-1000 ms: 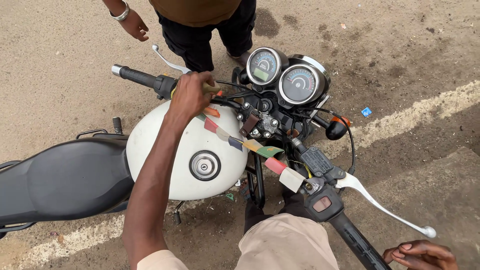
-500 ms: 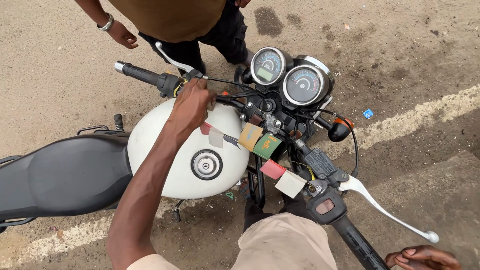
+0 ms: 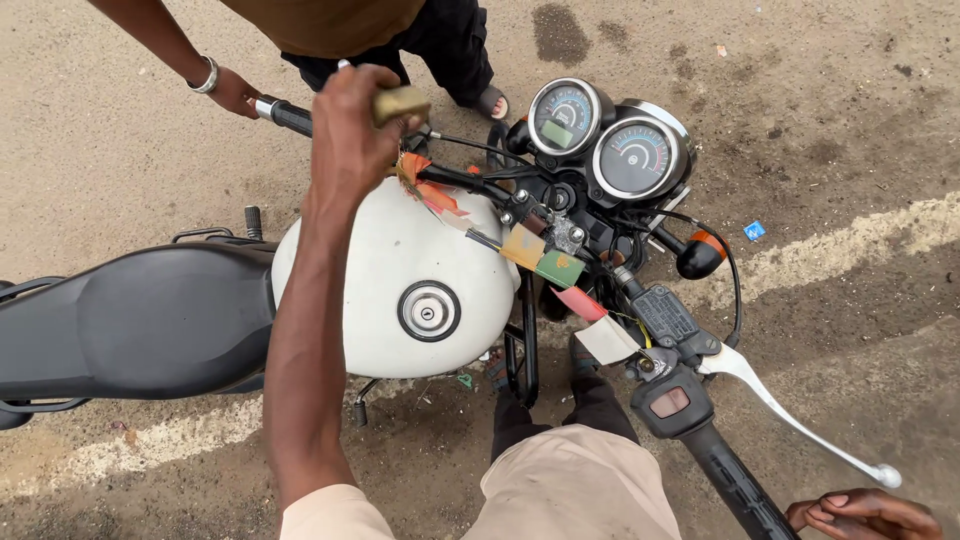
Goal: The recorder cleans the dashboard, indicators, and fuel tank of a motorcycle with a sponge.
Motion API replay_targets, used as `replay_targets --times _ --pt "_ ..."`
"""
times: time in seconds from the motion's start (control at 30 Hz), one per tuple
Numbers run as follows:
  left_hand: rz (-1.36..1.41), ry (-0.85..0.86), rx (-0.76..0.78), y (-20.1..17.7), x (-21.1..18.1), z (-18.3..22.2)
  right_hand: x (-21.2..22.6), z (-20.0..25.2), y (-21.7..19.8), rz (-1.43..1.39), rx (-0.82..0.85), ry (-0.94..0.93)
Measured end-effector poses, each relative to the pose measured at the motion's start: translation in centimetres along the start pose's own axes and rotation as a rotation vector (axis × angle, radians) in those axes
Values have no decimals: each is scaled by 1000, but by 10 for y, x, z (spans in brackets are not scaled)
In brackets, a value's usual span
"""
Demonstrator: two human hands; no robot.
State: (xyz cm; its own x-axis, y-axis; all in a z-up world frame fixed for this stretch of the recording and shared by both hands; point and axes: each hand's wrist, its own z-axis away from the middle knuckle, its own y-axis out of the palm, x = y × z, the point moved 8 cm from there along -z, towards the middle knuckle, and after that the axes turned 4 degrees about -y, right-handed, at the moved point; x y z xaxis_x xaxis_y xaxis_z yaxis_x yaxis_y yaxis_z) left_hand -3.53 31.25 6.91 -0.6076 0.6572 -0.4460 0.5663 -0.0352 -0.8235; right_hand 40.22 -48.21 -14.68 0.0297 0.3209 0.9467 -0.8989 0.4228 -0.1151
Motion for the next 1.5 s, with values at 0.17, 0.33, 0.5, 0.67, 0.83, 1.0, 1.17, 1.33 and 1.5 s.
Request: replay_targets --times 0.17,0.33,0.5,0.67,0.83,1.0,1.17,1.33,1.5 --pt "324 -280 -81 -20 -2 15 76 -14 56 -76 -6 -267" --pt "-43 -68 -99 51 -17 33 213 -21 146 316 -33 -495" --pt "-199 -71 -321 6 -25 30 347 -23 249 387 -208 -486" --pt "1007 -244 -238 -36 -124 112 356 -20 253 217 -362 -570" --pt "1520 -216 -186 25 -230 211 349 -24 247 154 -339 -702" --pt "1388 -215 -267 99 -251 276 358 -23 251 126 -356 -764" --pt "1476 -372 -279 116 -234 283 357 -21 251 178 -350 -763" --pt "1363 -36 -364 67 -276 270 359 -17 254 203 -366 -752" --pt "1210 -49 -376 78 -270 275 362 -17 257 213 -366 -748"
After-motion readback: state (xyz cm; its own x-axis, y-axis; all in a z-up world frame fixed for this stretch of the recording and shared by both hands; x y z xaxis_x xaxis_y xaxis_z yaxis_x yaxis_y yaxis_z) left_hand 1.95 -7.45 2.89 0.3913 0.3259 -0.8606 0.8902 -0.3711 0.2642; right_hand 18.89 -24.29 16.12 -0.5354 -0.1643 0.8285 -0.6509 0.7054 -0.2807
